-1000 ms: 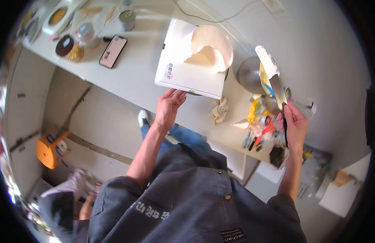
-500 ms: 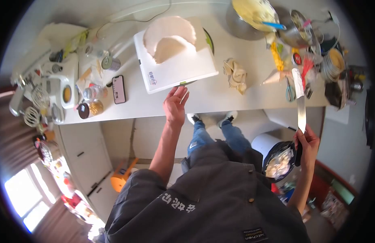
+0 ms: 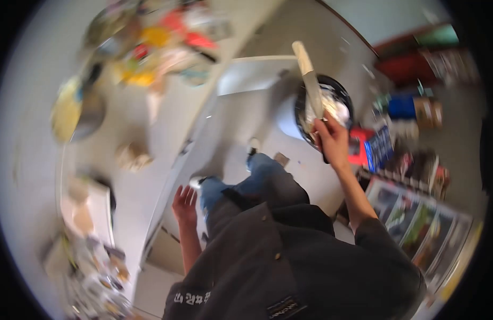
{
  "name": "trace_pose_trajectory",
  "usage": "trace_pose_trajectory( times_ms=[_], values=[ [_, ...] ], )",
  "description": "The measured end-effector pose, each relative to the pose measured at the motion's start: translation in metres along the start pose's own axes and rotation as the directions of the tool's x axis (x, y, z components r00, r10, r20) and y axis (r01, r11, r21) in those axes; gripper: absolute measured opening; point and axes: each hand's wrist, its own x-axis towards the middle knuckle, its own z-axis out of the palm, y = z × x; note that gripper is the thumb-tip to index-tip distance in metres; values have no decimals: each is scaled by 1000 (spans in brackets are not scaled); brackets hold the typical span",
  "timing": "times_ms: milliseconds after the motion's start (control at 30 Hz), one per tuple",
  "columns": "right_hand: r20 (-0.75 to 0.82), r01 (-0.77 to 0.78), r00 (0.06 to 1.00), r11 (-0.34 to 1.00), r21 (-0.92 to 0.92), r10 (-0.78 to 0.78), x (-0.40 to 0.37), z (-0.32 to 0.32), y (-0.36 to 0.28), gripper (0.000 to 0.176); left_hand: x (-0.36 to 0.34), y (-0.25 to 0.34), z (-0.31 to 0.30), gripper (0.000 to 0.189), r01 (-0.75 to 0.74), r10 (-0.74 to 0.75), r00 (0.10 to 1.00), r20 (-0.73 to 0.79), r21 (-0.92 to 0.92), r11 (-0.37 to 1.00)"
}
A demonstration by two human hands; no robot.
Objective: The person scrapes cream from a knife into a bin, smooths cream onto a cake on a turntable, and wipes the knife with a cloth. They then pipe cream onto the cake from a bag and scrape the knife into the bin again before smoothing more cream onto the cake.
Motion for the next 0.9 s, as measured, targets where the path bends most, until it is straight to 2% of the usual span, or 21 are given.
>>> trace_pose_trajectory(
  times_ms=[67, 133, 200, 267, 300, 400, 467, 533, 567, 600, 667, 767, 833, 867, 900],
  values=[
    [-202, -150, 965, 983, 104, 169, 8, -49, 39, 46, -2, -24, 50, 53, 64, -68, 998, 18, 163, 985],
    [-398, -129, 905, 988, 87, 153, 16, -96, 85, 46, 1, -40, 97, 54, 74, -107, 991, 75, 348, 934],
    [-441, -191, 883, 981, -23, 161, 22, -137, 121, 54, -1, -54, 130, 54, 78, -145, 983, 110, 469, 880],
    [-467, -190, 878, 971, -147, 101, 12, -157, 133, 56, -9, -54, 145, 54, 65, -174, 973, 154, 540, 839],
    [-529, -112, 849, 979, -169, 5, 16, -161, 134, 53, -21, -59, 170, 55, 50, -149, 981, 122, 585, 809],
    [-664, 109, 679, 937, -332, -314, 22, -167, 155, 46, -36, -66, 205, 53, 26, -174, 979, 106, 782, 623],
    [-730, 15, 652, 966, -257, -204, 9, -168, 233, 47, -32, -70, 206, 53, 46, -208, 975, 80, 841, 539],
    [-646, -129, 711, 852, -508, -278, 19, -150, 291, 50, -23, -76, 208, 54, 75, -249, 968, 42, 894, 442],
    [-663, -312, 748, 897, -314, 28, 17, -137, 333, 46, -16, -79, 205, 54, 76, -259, 965, 36, 910, 408],
    [-664, -437, 720, 875, -210, 200, 17, -128, 348, 53, -12, -81, 204, 54, 81, -249, 968, 15, 925, 370],
    [-697, -310, 716, 876, -371, -42, 24, -121, 383, 56, 0, -85, 204, 53, 82, -220, 975, -11, 945, 317],
    [-732, -242, 643, 846, -474, -226, 33, -123, 416, 60, 8, -91, 195, 51, 73, -203, 979, -17, 959, 273],
    [-637, -452, 765, 781, -431, 91, 15, -106, 500, 61, 10, -99, 196, 51, 94, -219, 975, -38, 964, 251],
    [-569, -542, 784, 722, -431, 249, 10, -101, 504, 62, 4, -96, 189, 51, 123, -224, 972, -67, 962, 243],
    [-569, -633, 746, 634, -445, 345, 5, -100, 502, 62, 6, -97, 186, 51, 134, -228, 971, -75, 959, 251]
  ],
)
